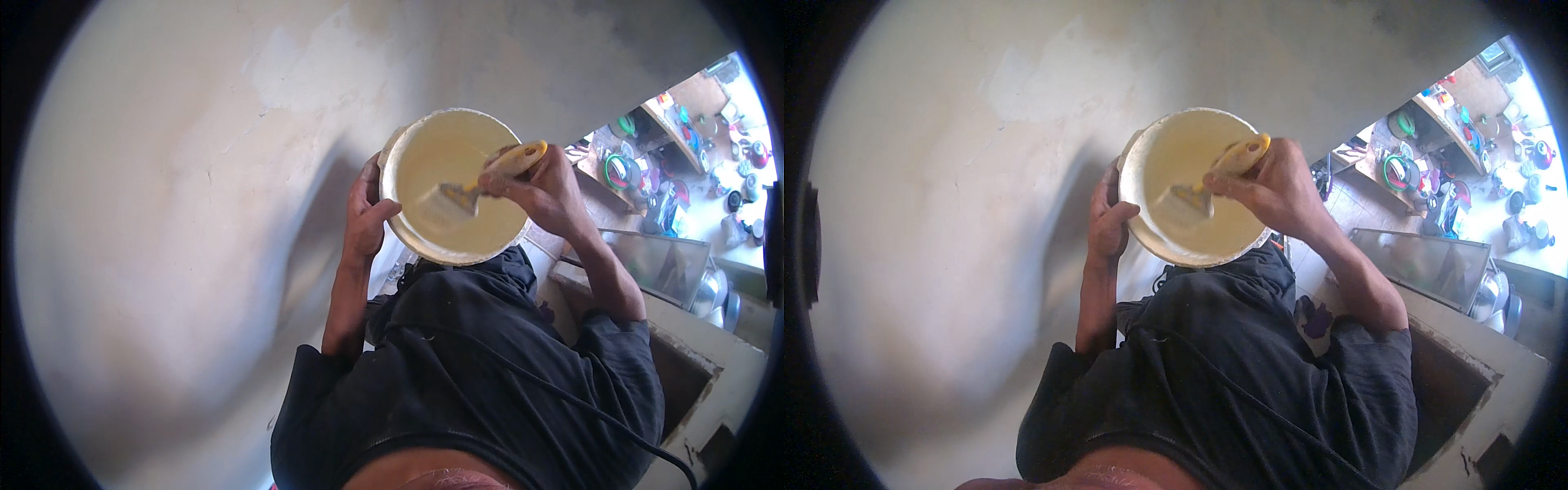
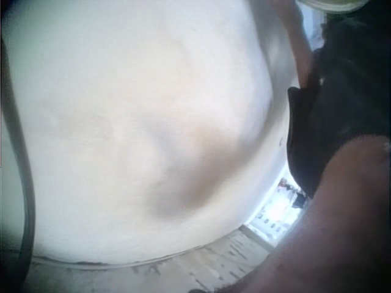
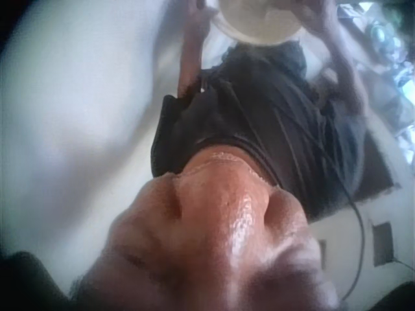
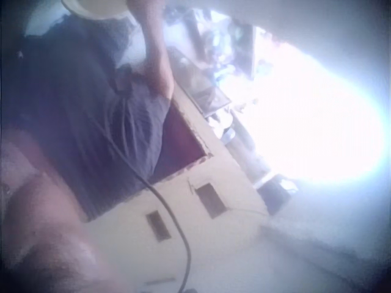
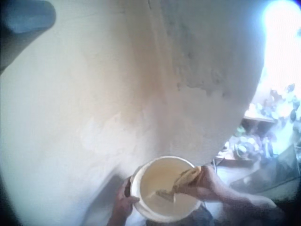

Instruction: The person paints an indoor wall and corner using a brush dipped into a bucket of light-colored paint.

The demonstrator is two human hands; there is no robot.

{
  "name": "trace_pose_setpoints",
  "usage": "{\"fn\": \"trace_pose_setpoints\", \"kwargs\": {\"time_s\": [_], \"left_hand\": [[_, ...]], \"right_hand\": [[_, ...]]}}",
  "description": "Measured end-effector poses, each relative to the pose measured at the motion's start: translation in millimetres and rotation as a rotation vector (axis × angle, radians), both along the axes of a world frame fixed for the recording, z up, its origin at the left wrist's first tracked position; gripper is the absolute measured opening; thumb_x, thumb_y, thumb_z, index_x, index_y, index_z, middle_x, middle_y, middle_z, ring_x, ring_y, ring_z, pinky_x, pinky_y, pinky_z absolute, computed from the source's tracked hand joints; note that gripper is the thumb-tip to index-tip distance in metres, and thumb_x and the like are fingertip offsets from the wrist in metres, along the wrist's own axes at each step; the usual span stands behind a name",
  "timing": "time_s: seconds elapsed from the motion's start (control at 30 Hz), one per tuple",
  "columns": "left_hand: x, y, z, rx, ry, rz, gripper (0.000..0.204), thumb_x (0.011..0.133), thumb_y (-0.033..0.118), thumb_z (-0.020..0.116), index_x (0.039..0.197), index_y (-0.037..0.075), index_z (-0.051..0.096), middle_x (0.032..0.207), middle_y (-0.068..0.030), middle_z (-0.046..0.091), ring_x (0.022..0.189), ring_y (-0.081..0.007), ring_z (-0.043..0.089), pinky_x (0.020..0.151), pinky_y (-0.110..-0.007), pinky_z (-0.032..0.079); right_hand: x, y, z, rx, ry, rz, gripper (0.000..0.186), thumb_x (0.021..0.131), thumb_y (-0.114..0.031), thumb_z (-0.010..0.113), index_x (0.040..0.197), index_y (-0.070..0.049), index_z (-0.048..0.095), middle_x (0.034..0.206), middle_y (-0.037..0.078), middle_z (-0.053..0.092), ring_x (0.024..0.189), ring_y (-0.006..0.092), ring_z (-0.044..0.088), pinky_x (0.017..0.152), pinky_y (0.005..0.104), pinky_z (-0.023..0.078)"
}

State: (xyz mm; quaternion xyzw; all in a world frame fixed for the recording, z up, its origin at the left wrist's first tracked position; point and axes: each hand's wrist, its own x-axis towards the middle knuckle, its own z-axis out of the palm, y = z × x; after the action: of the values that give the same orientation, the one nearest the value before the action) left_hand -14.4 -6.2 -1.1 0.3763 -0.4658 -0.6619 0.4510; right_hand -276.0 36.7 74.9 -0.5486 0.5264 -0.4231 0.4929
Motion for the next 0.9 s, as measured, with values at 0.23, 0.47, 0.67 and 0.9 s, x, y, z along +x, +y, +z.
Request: {"fn": "trace_pose_setpoints", "kwargs": {"time_s": [0.23,0.47,0.67,0.9], "left_hand": [[4.4,-4.0,-10.1,-0.042,0.047,-0.064,0.084,0.064,0.006,0.063,0.144,-0.005,0.043,0.138,-0.0134,0.055,0.131,-0.0236,0.051,0.115,-0.036,0.035],[2.0,-0.6,-4.9,-0.020,0.059,-0.044,0.080,0.065,0.001,0.059,0.144,-0.005,0.044,0.137,-0.0131,0.056,0.130,-0.0227,0.052,0.114,-0.036,0.036],[-1.5,2.5,-1.7,-0.008,0.052,0.000,0.080,0.065,-0.001,0.055,0.144,-0.005,0.043,0.137,-0.0136,0.056,0.131,-0.0227,0.052,0.114,-0.036,0.036],[0.0,0.8,3.2,-0.056,-0.016,-0.013,0.083,0.063,0.003,0.057,0.145,-0.006,0.043,0.137,-0.0142,0.056,0.131,-0.0235,0.052,0.115,-0.036,0.036]], "right_hand": [[-5.0,-22.9,-10.4,-0.819,0.668,0.026,0.028,0.077,-0.004,0.078,0.103,0.001,0.071,0.095,0.016,0.075,0.082,0.0299,0.075,0.073,0.0371,0.063],[-18.5,5.3,14.4,-0.845,0.735,-0.140,0.023,0.077,-0.003,0.078,0.099,-0.001,0.073,0.096,0.013,0.076,0.084,0.0259,0.076,0.075,0.0348,0.063],[-13.0,24.0,14.8,-0.220,0.336,-0.083,0.018,0.079,-0.005,0.079,0.096,0.001,0.076,0.087,0.014,0.076,0.079,0.0214,0.075,0.072,0.0319,0.062],[4.6,11.1,-11.8,-0.056,0.063,0.088,0.022,0.079,-0.006,0.080,0.094,0.009,0.073,0.086,0.019,0.074,0.076,0.0238,0.074,0.073,0.0361,0.061]]}}
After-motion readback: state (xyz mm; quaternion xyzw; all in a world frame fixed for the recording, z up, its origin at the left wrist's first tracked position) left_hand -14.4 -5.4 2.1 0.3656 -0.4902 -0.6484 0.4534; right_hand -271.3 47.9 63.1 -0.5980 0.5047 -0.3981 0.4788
